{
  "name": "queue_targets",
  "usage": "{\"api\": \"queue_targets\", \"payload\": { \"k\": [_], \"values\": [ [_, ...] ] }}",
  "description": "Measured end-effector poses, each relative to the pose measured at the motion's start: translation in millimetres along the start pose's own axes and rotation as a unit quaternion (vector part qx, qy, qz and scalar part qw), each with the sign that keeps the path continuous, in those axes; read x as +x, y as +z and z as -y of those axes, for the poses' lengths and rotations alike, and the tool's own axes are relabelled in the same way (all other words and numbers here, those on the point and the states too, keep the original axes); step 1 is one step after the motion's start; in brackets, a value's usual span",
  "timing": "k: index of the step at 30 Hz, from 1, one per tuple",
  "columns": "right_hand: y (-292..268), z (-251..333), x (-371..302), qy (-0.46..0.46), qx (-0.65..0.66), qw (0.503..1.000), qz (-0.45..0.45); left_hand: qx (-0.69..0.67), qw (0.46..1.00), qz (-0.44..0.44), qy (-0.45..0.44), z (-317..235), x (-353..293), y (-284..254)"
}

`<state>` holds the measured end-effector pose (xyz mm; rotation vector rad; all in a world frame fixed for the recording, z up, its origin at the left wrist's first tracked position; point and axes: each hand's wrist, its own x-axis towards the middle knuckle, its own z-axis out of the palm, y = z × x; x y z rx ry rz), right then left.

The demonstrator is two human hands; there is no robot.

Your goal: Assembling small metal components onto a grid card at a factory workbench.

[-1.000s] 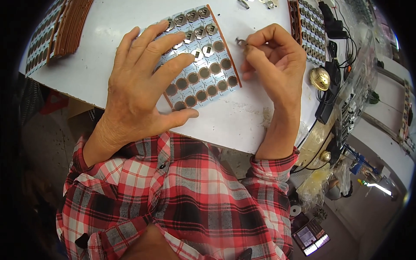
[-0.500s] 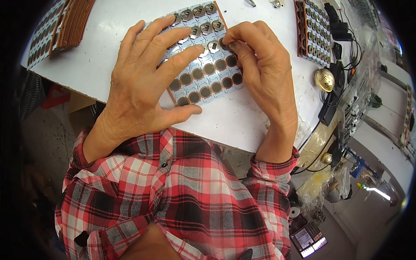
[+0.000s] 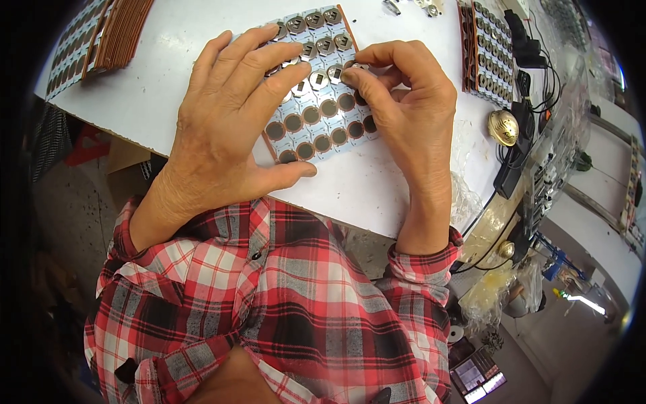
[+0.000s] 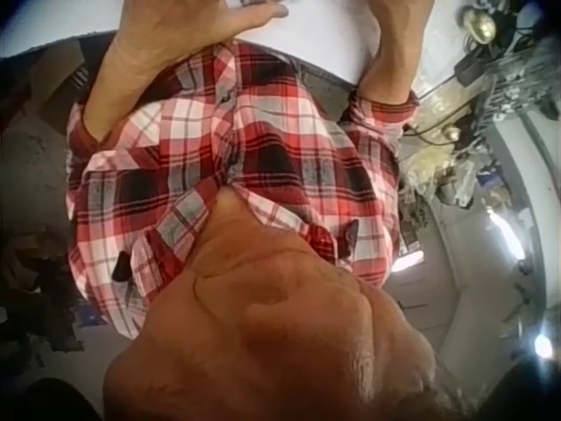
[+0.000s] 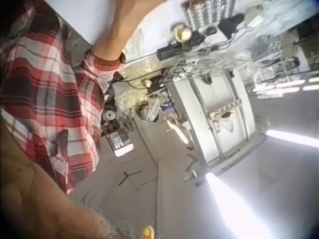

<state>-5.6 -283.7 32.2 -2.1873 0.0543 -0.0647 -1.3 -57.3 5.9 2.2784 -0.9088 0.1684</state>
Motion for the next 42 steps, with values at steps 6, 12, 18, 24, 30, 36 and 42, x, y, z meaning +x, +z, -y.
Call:
{"api": "queue_targets", "payload": {
  "k": [6, 12, 18, 24, 30, 36, 42],
  "values": [
    [0, -4, 0, -0.024, 0.001, 1.000, -0.003, -0.002, 1.000, 0.000, -0.005, 0, 0, -1],
    [-4, -6, 2, 0.012, 0.032, 0.999, -0.002, -0.001, 1.000, 0.003, -0.006, 0, 2, -1],
    [-4, -9, 5, -0.031, 0.023, 0.999, 0.017, -0.007, 1.000, 0.004, -0.008, -1, 3, -2],
    [-9, -2, 7, -0.034, -0.002, 0.998, 0.043, -0.007, 1.000, 0.004, -0.010, -2, 3, -2],
    [-17, -4, 12, -0.017, -0.004, 0.995, 0.097, -0.009, 1.000, 0.000, -0.009, -1, 2, -1],
    [-18, -10, 15, -0.045, -0.029, 0.993, 0.108, -0.007, 1.000, -0.010, -0.002, 0, 3, 1],
    [-14, -13, 27, 0.052, 0.060, 0.997, 0.018, 0.023, 0.999, -0.041, -0.015, 1, 4, 3]
  ]
}}
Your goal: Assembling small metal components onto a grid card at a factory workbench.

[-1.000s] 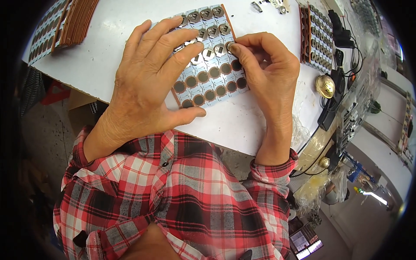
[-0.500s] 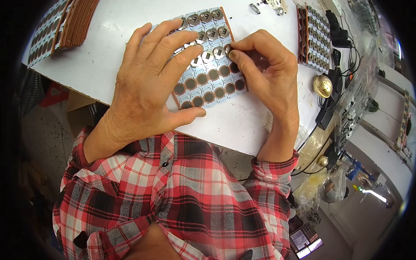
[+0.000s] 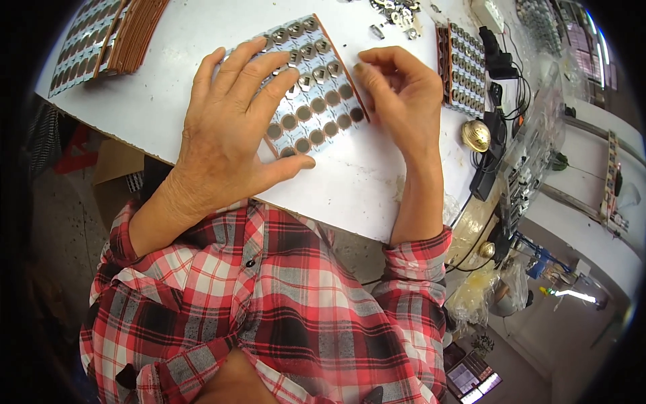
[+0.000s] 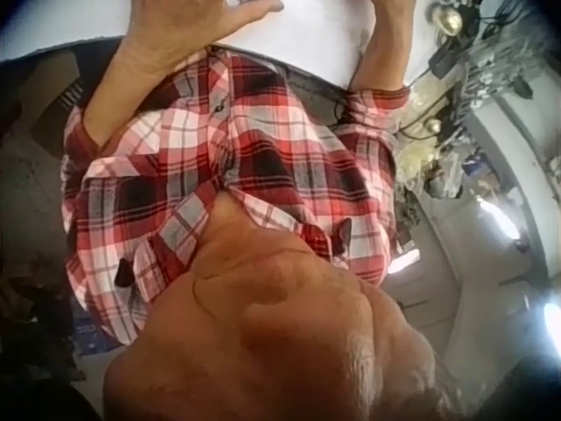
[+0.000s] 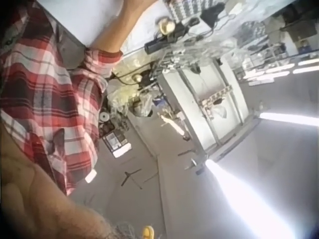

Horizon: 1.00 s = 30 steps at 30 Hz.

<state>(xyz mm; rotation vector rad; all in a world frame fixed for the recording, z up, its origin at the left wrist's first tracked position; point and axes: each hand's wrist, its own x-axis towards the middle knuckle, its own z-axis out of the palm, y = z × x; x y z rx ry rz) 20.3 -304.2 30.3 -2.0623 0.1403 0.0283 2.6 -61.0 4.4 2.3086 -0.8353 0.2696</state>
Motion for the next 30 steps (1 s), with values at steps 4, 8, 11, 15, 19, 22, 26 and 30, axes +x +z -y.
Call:
{"api": "queue_targets", "payload": {
  "k": [4, 8, 11, 15, 19, 22, 26, 30],
  "values": [
    [-5, -7, 31, -0.068, -0.122, 0.985, -0.106, 0.021, 0.999, -0.042, -0.003, 2, 2, 4],
    [-10, -22, 56, -0.158, -0.219, 0.957, -0.104, 0.025, 0.998, -0.062, 0.008, 10, 11, 4],
    [-9, -16, 53, -0.141, -0.214, 0.962, -0.097, 0.027, 0.998, -0.056, 0.027, 22, 17, -3],
    [-10, -13, 41, -0.114, -0.158, 0.978, -0.073, 0.042, 0.992, -0.072, 0.095, 49, 23, -10],
    [-2, 17, 10, -0.032, 0.017, 0.997, -0.062, -0.012, 0.990, -0.070, 0.120, 57, 30, -31],
    [8, 43, -13, 0.003, 0.109, 0.987, 0.115, -0.112, 0.990, -0.034, 0.072, 58, 26, -34],
    [29, 45, -23, 0.021, 0.111, 0.978, 0.176, -0.111, 0.990, -0.046, 0.080, 62, 26, -32],
    [39, 31, -21, 0.021, 0.127, 0.983, 0.131, -0.107, 0.990, -0.045, 0.077, 76, 26, -14]
  ]
}}
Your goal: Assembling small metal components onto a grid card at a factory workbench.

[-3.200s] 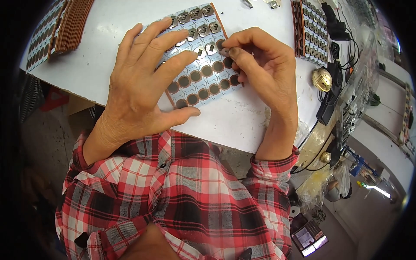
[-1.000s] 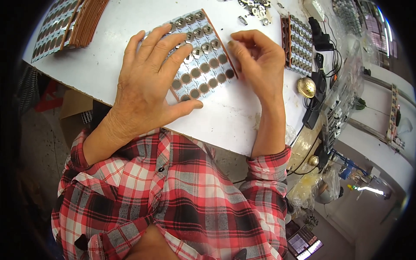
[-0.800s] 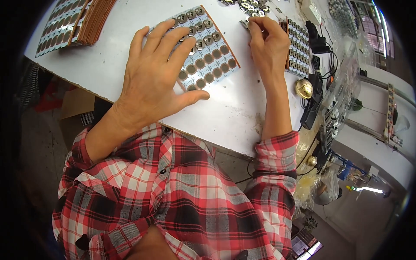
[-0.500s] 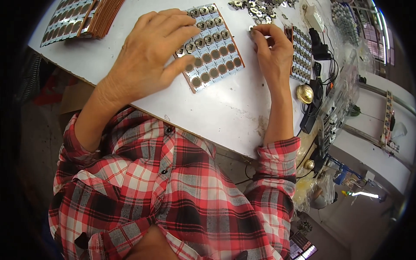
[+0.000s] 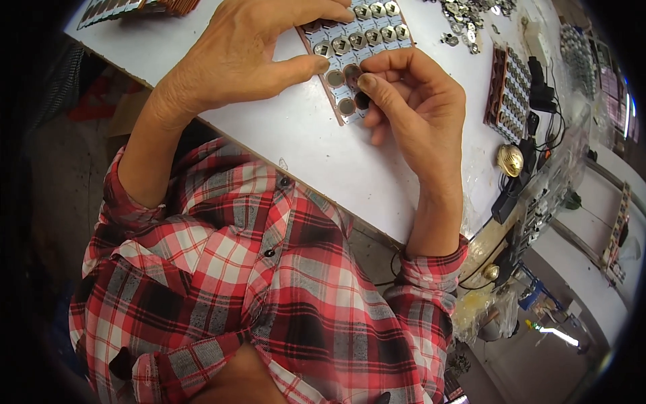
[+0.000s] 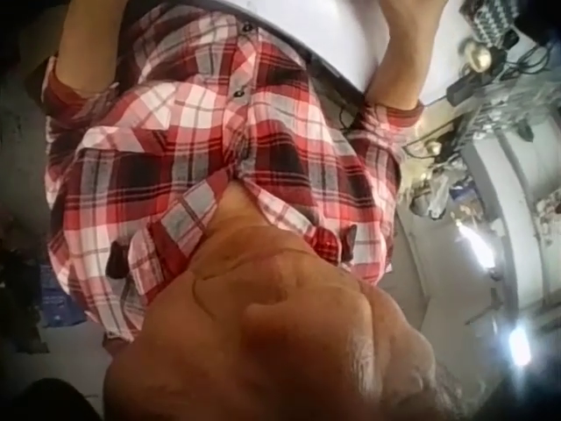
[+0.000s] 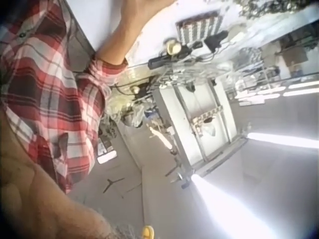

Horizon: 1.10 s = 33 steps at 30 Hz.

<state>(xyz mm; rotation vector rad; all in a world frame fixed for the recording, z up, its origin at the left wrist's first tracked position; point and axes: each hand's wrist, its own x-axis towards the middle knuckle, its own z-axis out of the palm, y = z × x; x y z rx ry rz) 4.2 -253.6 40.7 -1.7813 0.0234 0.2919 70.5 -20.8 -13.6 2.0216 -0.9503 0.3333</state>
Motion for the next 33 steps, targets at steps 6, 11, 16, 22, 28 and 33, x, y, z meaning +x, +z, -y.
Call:
{"api": "queue_targets", "payload": {
  "k": [6, 11, 16, 22, 28, 33],
  "values": [
    [11, -3, -4, -0.011, -0.042, 0.998, -0.035, -0.029, 0.999, -0.010, -0.021, -8, 0, -6],
    [16, -16, -4, -0.132, -0.100, 0.986, -0.019, -0.063, 0.997, -0.049, 0.017, -19, -2, -10],
    [22, -7, -8, -0.095, -0.118, 0.987, -0.046, -0.070, 0.995, -0.067, 0.030, -19, -6, -10],
    [20, -5, -8, -0.097, -0.133, 0.986, -0.041, -0.045, 0.998, -0.047, 0.015, -24, -3, -13],
    [20, 0, -10, -0.097, -0.150, 0.983, -0.032, -0.050, 0.997, -0.050, 0.016, -24, -4, -14],
    [13, 0, -7, -0.177, -0.259, 0.950, 0.006, -0.054, 0.998, -0.042, 0.009, -11, -3, -4]
  ]
}}
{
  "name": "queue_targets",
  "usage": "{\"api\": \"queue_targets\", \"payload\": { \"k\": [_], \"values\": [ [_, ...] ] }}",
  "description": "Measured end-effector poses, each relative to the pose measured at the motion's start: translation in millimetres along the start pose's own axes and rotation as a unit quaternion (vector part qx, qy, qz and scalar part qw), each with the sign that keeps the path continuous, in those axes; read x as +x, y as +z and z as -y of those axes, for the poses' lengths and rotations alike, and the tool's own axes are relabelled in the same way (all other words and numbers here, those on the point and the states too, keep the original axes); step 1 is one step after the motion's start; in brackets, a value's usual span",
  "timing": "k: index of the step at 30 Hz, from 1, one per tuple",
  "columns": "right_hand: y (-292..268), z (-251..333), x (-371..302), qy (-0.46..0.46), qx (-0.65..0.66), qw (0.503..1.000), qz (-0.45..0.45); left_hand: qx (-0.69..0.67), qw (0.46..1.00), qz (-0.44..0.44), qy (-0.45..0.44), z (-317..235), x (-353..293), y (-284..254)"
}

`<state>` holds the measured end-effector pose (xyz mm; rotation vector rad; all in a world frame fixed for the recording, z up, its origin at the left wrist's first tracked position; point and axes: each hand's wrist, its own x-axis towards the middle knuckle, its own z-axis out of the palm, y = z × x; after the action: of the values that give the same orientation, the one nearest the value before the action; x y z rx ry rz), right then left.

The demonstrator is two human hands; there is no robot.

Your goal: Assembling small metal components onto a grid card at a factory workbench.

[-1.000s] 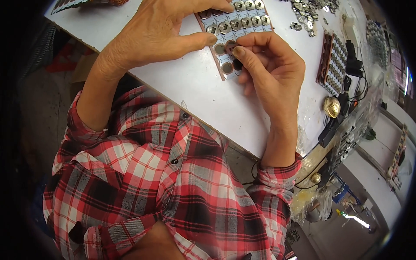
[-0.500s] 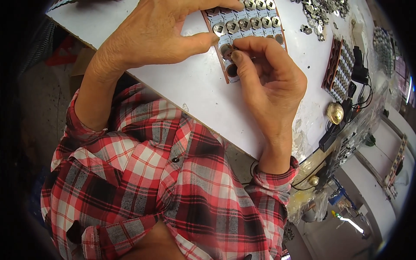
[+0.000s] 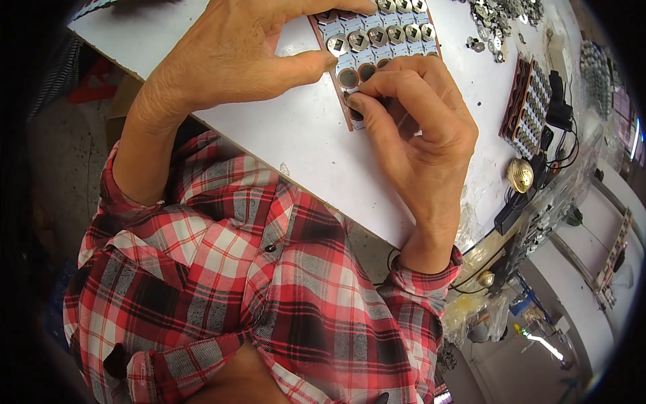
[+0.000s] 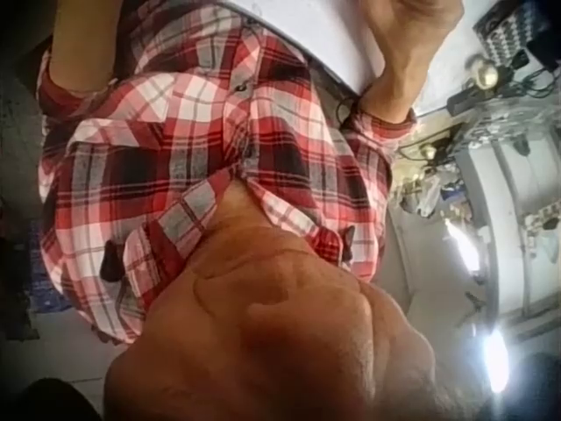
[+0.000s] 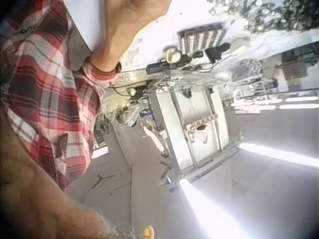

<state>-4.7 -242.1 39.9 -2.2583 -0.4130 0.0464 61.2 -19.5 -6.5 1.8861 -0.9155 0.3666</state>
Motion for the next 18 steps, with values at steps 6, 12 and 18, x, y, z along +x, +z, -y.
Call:
{"api": "queue_targets", "payload": {
  "k": [6, 12, 18],
  "values": [
    [-3, -5, 0, -0.068, -0.065, 0.995, 0.040, -0.001, 1.000, -0.014, 0.021, -11, 1, -6],
    [6, 16, -2, 0.168, 0.166, 0.971, -0.037, -0.003, 0.999, -0.023, 0.025, -9, 1, -4],
    [7, 5, -1, 0.052, 0.087, 0.994, -0.026, 0.072, 0.997, 0.029, -0.003, 0, 2, -3]
  ]
}}
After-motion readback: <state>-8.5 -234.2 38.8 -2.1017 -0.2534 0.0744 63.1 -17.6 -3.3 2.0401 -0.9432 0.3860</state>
